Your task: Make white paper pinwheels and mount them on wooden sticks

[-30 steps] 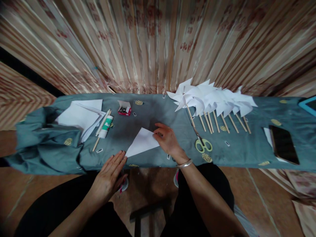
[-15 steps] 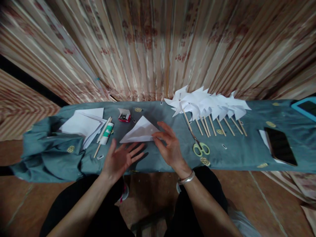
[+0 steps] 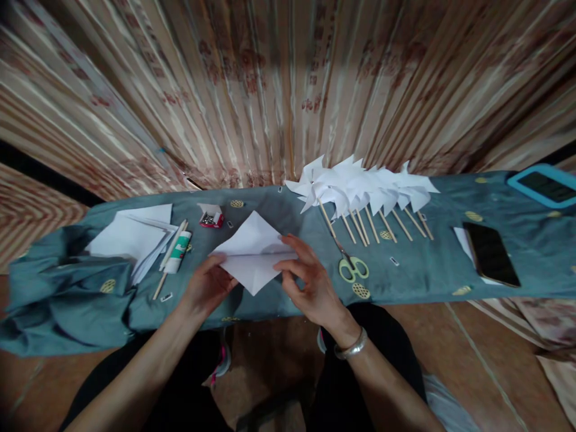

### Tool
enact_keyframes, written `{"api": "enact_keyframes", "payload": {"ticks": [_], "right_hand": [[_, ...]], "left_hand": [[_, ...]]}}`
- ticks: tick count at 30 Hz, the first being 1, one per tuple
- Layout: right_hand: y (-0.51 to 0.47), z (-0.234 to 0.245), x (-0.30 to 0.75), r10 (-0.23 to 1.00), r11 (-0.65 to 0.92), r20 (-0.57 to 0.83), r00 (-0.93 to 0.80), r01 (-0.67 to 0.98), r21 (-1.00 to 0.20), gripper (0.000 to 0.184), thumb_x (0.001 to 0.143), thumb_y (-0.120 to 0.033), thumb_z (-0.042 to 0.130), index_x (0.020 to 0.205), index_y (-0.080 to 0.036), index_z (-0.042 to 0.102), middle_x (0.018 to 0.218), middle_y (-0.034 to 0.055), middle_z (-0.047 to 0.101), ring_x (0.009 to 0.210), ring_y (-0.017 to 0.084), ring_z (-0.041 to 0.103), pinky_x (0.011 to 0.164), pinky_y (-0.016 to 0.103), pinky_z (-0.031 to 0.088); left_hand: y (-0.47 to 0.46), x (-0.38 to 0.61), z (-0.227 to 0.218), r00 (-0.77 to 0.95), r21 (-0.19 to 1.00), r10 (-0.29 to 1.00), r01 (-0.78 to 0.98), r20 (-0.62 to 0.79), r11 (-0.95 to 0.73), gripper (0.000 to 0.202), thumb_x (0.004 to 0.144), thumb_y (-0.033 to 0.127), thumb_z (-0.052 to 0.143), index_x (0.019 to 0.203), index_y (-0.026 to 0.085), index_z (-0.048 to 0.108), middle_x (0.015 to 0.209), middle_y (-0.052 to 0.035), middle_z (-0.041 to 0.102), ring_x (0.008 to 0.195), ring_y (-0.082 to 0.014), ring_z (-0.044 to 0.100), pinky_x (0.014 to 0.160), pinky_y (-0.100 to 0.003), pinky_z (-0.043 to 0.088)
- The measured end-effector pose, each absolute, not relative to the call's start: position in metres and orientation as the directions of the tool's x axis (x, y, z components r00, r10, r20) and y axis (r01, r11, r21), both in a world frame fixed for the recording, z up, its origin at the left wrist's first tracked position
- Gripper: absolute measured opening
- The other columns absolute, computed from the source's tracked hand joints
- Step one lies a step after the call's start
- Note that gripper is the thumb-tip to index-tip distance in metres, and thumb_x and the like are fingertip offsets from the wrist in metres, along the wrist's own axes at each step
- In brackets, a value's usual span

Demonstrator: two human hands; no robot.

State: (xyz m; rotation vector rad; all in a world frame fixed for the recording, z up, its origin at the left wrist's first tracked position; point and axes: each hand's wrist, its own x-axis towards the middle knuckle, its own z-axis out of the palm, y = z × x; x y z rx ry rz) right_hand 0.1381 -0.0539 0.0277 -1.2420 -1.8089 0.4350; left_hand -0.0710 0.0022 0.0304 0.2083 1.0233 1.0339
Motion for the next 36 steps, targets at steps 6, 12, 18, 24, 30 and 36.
{"api": "enact_keyframes", "payload": {"ticks": [6, 12, 18, 24, 30, 36], "right_hand": [[-0.060, 0.023, 0.195, 0.898, 0.081, 0.407, 0.165, 0.848, -0.524, 0.026, 0.090, -0.024, 0.048, 0.102, -0.019, 0.070, 0.121, 0.0148, 0.068, 0.113, 0.028, 0.064, 0.098, 0.045, 0.049], [-0.081, 0.007, 0.241, 0.959, -0.235, 0.137, 0.247, 0.967, -0.095, 0.024, 0.088, -0.029, 0.052, 0.099, -0.017, 0.069, 0.087, 0.0137, 0.075, 0.080, 0.029, 0.071, 0.071, 0.038, 0.052], [-0.085, 0.000, 0.236, 0.968, -0.239, 0.074, 0.239, 0.971, -0.005, 0.039, 0.086, -0.028, 0.057, 0.120, -0.008, 0.062, 0.090, 0.0183, 0.076, 0.079, 0.032, 0.073, 0.067, 0.037, 0.053], [-0.094, 0.006, 0.215, 0.956, -0.290, -0.046, 0.290, 0.906, -0.309, 0.029, 0.081, -0.029, 0.060, 0.107, -0.017, 0.069, 0.085, 0.0130, 0.077, 0.077, 0.032, 0.073, 0.069, 0.042, 0.054], [-0.096, 0.032, 0.162, 0.972, -0.223, -0.210, 0.103, 0.137, -0.965, 0.035, 0.069, -0.040, 0.079, 0.099, -0.023, 0.072, 0.087, 0.0068, 0.077, 0.073, 0.021, 0.071, 0.056, 0.027, 0.053], [-0.067, 0.028, 0.112, 0.963, -0.269, -0.264, -0.057, -0.148, -0.952, 0.035, 0.063, -0.035, 0.086, 0.093, -0.022, 0.074, 0.083, 0.0031, 0.077, 0.075, 0.017, 0.070, 0.071, 0.028, 0.055]], "left_hand": [[0.013, -0.058, 0.026, -0.029, 0.661, 0.850, -0.643, -0.526, 0.387, 0.014, 0.081, 0.001, 0.061, 0.083, 0.013, 0.067, 0.077, -0.0027, 0.075, 0.065, -0.0111, 0.069, 0.064, -0.019, 0.058], [0.016, -0.068, 0.021, -0.089, 0.695, 0.880, -0.653, -0.466, 0.302, 0.010, 0.081, 0.005, 0.066, 0.085, 0.013, 0.071, 0.084, -0.0039, 0.077, 0.073, -0.0118, 0.072, 0.087, -0.027, 0.058], [0.019, -0.071, 0.033, -0.131, 0.732, 0.917, -0.649, -0.377, 0.208, 0.016, 0.073, 0.010, 0.076, 0.089, 0.012, 0.071, 0.089, -0.0061, 0.078, 0.087, -0.0181, 0.074, 0.093, -0.032, 0.057], [0.028, -0.077, 0.047, -0.190, 0.754, 0.938, -0.649, -0.291, 0.103, 0.010, 0.075, 0.012, 0.074, 0.083, 0.013, 0.071, 0.088, -0.0069, 0.078, 0.102, -0.0211, 0.072, 0.097, -0.034, 0.054], [0.033, -0.075, 0.051, -0.193, 0.758, 0.955, -0.651, -0.226, 0.048, 0.014, 0.070, 0.019, 0.081, 0.078, 0.015, 0.070, 0.081, -0.0059, 0.078, 0.107, -0.0243, 0.070, 0.097, -0.039, 0.054], [0.028, -0.069, 0.045, -0.138, 0.741, 0.955, -0.663, -0.262, 0.108, 0.028, 0.062, 0.025, 0.087, 0.081, 0.011, 0.071, 0.079, -0.0085, 0.077, 0.102, -0.0271, 0.072, 0.095, -0.040, 0.055]]}}
